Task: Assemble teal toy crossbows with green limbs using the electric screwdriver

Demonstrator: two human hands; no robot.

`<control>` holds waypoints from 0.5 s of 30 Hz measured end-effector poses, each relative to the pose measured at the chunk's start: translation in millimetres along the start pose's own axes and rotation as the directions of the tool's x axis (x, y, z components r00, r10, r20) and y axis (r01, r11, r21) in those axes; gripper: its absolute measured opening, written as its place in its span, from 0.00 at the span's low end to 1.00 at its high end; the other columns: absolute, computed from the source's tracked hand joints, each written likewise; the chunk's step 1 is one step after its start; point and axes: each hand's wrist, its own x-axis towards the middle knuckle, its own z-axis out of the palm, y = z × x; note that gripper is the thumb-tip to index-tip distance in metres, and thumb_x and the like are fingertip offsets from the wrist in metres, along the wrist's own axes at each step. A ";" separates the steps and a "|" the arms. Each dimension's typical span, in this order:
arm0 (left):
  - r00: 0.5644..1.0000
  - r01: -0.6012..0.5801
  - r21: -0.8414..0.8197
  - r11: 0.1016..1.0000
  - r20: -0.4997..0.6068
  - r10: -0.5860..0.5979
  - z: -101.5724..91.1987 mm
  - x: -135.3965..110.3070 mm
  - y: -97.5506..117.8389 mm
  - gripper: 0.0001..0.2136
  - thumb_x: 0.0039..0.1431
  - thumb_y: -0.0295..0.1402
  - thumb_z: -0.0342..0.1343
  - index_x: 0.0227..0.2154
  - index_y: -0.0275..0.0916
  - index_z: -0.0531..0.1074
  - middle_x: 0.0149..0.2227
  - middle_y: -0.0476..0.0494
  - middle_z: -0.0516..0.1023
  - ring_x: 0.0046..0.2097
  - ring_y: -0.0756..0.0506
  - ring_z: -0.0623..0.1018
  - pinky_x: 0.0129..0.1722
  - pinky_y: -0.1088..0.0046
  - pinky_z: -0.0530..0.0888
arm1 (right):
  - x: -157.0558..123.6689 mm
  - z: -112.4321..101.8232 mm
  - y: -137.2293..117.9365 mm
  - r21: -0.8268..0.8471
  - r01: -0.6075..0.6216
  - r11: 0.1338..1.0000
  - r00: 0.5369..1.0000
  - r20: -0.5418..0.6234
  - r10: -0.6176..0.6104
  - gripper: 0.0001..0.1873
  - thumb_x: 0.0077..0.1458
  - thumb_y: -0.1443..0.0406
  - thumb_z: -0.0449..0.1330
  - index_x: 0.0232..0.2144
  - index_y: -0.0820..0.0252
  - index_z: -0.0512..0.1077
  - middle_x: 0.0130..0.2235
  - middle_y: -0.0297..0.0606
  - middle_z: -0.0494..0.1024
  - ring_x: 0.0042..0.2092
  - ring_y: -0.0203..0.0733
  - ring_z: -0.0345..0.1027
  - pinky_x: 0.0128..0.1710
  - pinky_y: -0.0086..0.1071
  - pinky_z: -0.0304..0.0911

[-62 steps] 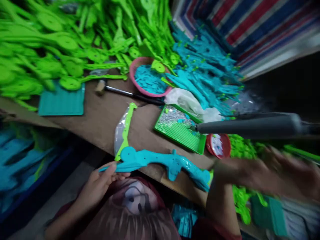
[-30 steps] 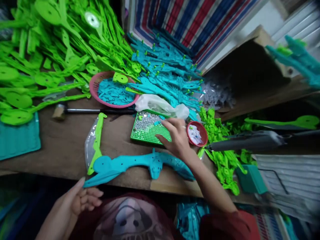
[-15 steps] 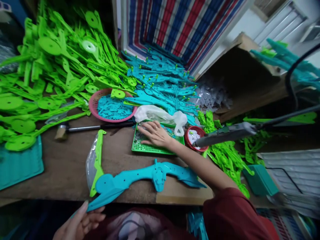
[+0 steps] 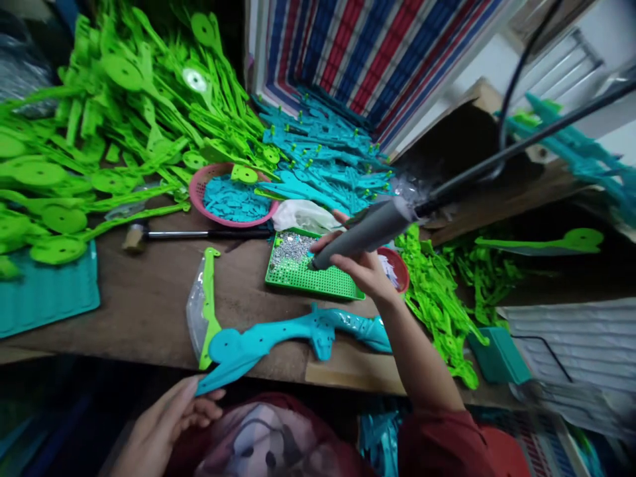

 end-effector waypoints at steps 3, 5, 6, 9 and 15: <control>0.996 -0.077 0.061 0.995 0.050 0.074 5.7 -3.9 -5.1 0.30 0.38 0.63 0.67 0.33 0.39 0.81 0.32 0.39 0.84 0.34 0.40 0.82 0.34 0.71 0.80 | 23.7 22.0 7.1 0.164 -0.011 0.986 0.995 0.101 -0.006 0.31 0.53 0.57 0.69 0.57 0.52 0.65 0.36 0.33 0.78 0.37 0.41 0.75 0.39 0.38 0.74; 0.994 -0.077 0.036 0.996 0.080 0.074 7.0 -2.1 -11.2 0.30 0.41 0.63 0.65 0.33 0.39 0.81 0.32 0.39 0.84 0.33 0.40 0.81 0.32 0.70 0.80 | 30.3 38.5 21.6 0.240 0.079 0.967 0.996 -0.060 -0.067 0.30 0.53 0.57 0.67 0.56 0.51 0.64 0.30 0.28 0.74 0.30 0.38 0.71 0.32 0.35 0.70; 0.994 -0.057 0.017 0.998 0.095 0.055 7.0 -0.1 -14.1 0.30 0.42 0.63 0.65 0.33 0.39 0.81 0.31 0.38 0.84 0.32 0.40 0.81 0.31 0.70 0.79 | 31.6 46.5 31.3 0.249 0.141 0.958 0.978 -0.187 -0.095 0.29 0.54 0.58 0.66 0.56 0.51 0.63 0.28 0.26 0.72 0.27 0.36 0.69 0.30 0.33 0.68; 0.992 0.012 -0.025 1.000 0.122 -0.009 6.7 6.2 -19.9 0.31 0.42 0.63 0.65 0.32 0.36 0.79 0.30 0.37 0.83 0.31 0.40 0.80 0.28 0.70 0.78 | 31.2 65.8 61.5 0.182 0.260 0.948 0.868 -0.475 -0.147 0.26 0.56 0.62 0.63 0.55 0.49 0.60 0.22 0.20 0.66 0.21 0.32 0.61 0.24 0.30 0.62; 1.000 0.008 0.023 1.000 0.020 -0.009 12.9 -2.2 -15.7 0.28 0.45 0.62 0.64 0.31 0.38 0.78 0.27 0.42 0.81 0.30 0.43 0.79 0.32 0.73 0.79 | 29.9 75.1 88.0 0.139 0.198 0.970 0.842 -0.532 -0.096 0.24 0.55 0.57 0.62 0.52 0.52 0.61 0.21 0.20 0.62 0.20 0.33 0.59 0.23 0.30 0.62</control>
